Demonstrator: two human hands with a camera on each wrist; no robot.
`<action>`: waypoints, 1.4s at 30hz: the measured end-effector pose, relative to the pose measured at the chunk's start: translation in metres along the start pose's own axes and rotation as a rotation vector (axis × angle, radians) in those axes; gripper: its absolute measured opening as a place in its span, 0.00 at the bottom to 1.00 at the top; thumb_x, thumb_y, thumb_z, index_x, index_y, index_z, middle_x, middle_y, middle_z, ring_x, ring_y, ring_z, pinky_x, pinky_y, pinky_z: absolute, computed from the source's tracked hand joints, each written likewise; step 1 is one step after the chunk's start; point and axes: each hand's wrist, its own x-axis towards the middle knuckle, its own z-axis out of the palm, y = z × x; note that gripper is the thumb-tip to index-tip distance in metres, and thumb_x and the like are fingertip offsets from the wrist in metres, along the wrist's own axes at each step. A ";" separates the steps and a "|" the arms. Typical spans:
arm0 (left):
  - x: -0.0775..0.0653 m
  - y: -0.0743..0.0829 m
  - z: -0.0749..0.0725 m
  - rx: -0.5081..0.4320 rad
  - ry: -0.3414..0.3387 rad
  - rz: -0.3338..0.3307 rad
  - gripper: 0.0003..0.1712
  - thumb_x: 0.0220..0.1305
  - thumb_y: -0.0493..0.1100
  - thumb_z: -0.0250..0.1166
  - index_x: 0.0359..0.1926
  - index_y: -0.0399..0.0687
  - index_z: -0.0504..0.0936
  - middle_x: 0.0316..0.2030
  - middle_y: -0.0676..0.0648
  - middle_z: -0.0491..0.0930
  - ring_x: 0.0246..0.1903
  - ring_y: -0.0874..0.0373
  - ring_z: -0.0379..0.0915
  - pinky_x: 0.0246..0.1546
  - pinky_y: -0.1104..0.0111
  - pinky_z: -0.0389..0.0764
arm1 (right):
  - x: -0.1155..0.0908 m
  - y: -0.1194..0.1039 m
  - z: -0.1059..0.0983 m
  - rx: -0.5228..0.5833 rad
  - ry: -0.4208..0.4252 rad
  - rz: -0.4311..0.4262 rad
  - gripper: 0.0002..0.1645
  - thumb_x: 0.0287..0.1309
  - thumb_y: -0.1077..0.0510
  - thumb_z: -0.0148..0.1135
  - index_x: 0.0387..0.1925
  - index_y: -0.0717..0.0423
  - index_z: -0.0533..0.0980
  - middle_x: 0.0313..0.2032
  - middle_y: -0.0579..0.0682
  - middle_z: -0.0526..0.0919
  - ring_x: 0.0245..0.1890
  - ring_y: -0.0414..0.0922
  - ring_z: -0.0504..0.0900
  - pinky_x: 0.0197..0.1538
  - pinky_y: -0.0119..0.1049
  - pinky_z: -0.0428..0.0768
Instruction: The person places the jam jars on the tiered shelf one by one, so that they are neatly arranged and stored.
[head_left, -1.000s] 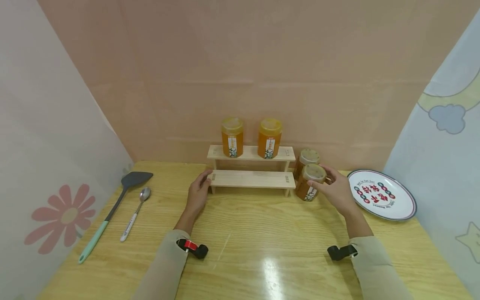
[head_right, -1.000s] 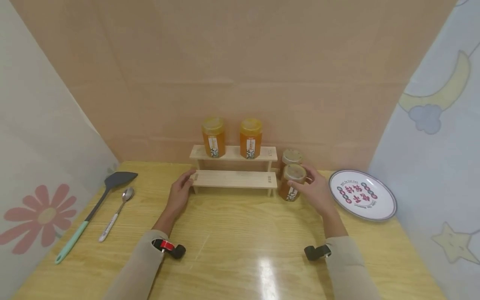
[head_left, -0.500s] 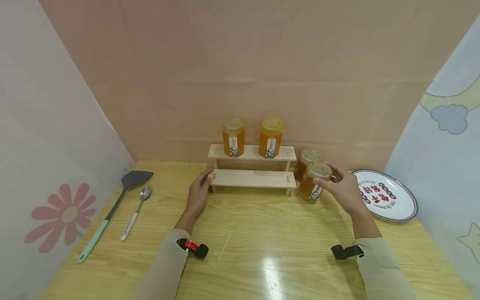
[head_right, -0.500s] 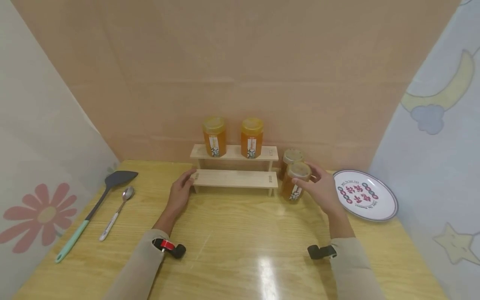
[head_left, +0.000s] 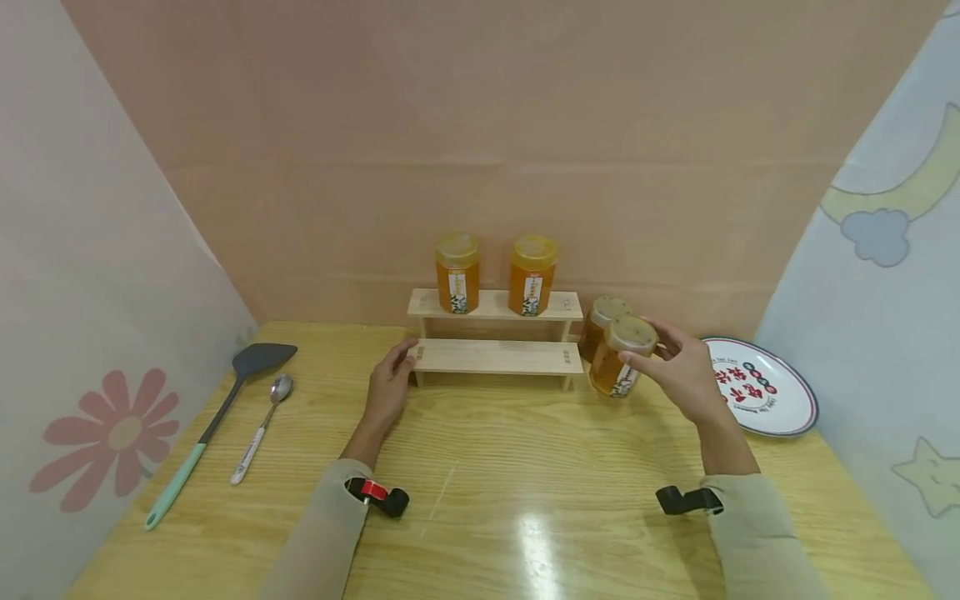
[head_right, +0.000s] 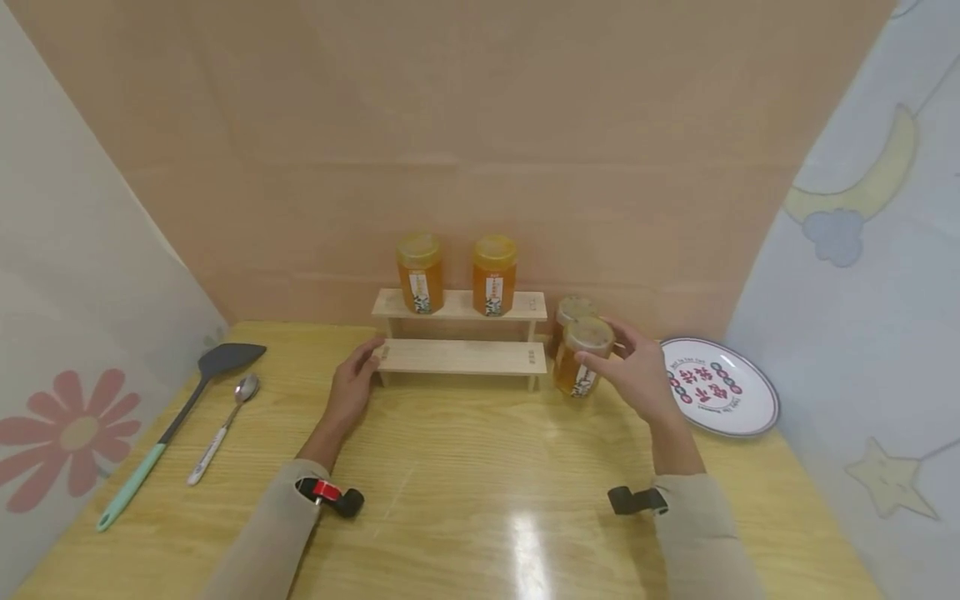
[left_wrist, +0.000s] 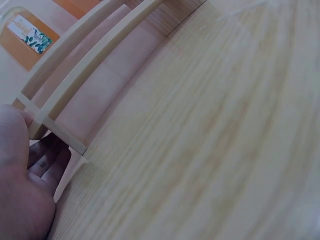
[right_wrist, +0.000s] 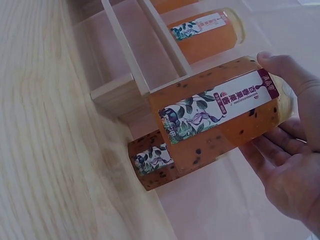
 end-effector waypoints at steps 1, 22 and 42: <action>0.000 -0.001 0.000 -0.002 -0.004 0.000 0.23 0.82 0.47 0.49 0.72 0.53 0.72 0.77 0.45 0.64 0.78 0.45 0.58 0.77 0.49 0.64 | 0.000 -0.002 0.001 0.006 -0.002 -0.004 0.45 0.62 0.48 0.74 0.76 0.52 0.66 0.70 0.57 0.73 0.72 0.50 0.72 0.61 0.14 0.74; 0.001 0.000 0.000 0.009 0.007 0.011 0.23 0.82 0.47 0.49 0.72 0.51 0.72 0.77 0.43 0.66 0.78 0.46 0.59 0.76 0.48 0.65 | 0.024 -0.039 0.044 0.114 -0.108 -0.071 0.44 0.61 0.52 0.75 0.74 0.53 0.67 0.70 0.57 0.73 0.68 0.54 0.76 0.52 0.19 0.80; 0.003 -0.003 -0.001 0.004 0.001 0.017 0.24 0.82 0.45 0.50 0.73 0.46 0.71 0.77 0.42 0.65 0.77 0.44 0.60 0.75 0.47 0.66 | 0.035 -0.050 0.112 0.200 -0.089 -0.098 0.42 0.54 0.52 0.80 0.69 0.49 0.73 0.61 0.52 0.80 0.64 0.51 0.80 0.69 0.48 0.78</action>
